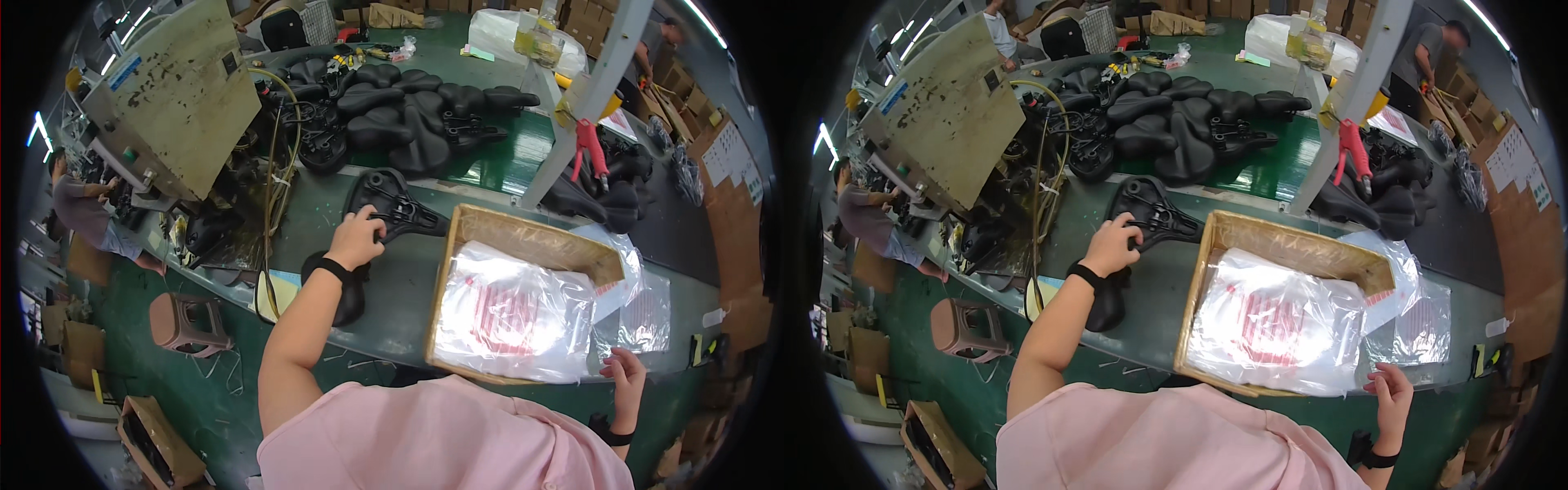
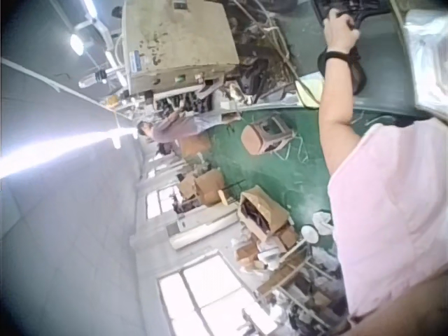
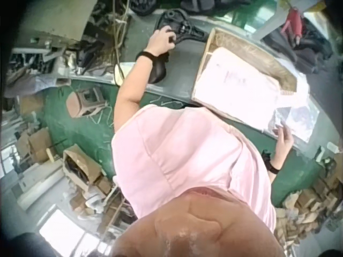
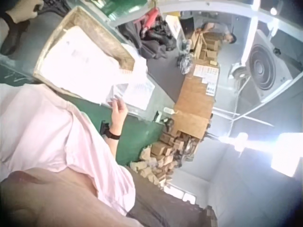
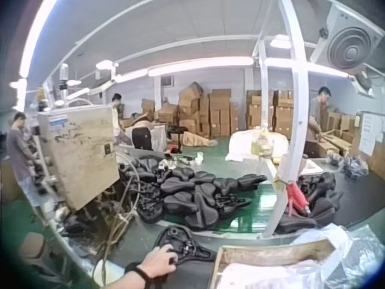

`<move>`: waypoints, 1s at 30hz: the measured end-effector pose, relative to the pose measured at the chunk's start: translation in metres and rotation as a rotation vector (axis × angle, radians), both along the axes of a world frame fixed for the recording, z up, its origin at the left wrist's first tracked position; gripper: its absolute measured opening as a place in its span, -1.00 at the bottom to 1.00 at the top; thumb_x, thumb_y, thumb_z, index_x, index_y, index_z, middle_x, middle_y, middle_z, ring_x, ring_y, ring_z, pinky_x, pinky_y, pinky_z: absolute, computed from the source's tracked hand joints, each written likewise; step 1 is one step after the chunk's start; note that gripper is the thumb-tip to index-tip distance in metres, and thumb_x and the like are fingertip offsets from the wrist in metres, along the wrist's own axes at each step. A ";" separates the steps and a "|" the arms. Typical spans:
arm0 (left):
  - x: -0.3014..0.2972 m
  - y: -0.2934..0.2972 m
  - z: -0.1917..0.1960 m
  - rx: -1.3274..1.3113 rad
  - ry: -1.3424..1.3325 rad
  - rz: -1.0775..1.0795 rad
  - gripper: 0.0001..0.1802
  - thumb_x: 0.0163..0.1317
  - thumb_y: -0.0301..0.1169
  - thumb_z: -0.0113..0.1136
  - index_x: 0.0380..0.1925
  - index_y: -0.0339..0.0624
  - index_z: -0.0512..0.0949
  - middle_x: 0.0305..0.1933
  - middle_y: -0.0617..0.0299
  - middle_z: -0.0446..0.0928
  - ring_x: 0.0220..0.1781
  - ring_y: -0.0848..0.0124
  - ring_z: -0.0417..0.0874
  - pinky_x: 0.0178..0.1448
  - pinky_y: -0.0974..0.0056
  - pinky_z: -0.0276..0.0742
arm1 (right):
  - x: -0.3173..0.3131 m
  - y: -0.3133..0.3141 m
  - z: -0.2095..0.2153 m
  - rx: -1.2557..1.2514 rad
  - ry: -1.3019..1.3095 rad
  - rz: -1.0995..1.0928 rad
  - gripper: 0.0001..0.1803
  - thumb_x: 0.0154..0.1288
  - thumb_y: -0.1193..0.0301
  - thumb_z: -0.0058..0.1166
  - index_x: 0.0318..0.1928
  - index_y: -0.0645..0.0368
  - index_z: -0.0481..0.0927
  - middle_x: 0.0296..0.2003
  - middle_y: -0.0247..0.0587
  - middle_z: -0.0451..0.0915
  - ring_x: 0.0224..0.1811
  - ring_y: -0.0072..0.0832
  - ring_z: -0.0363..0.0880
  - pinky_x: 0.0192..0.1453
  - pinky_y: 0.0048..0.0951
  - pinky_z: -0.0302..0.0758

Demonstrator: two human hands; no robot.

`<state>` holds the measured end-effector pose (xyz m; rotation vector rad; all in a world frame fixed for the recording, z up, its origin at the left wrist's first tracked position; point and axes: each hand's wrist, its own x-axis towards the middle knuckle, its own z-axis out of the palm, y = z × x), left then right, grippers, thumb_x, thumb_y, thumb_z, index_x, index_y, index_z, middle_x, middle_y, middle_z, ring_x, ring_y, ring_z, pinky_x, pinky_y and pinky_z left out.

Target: The person repeatedly picks up black bicycle seats from a pile on a green workbench, places them into clear plastic bags, and sets the packaged items aside. The process involves handling the seats one at a time, opening the bags, and ensuring the seats fit inside before moving to the next item.

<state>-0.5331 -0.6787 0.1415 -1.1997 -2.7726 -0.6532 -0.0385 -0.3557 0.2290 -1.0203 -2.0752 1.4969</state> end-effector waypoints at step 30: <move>0.193 -0.019 0.146 0.328 0.075 -0.237 -0.28 -0.30 -0.47 0.41 0.03 -0.18 0.43 -0.04 0.05 0.49 0.06 0.03 0.49 0.16 0.09 0.42 | -0.040 -0.098 0.053 -0.155 0.137 0.459 -0.12 0.12 0.41 0.27 0.41 0.21 0.11 0.22 0.04 0.38 0.08 -0.32 0.53 0.06 -0.38 0.51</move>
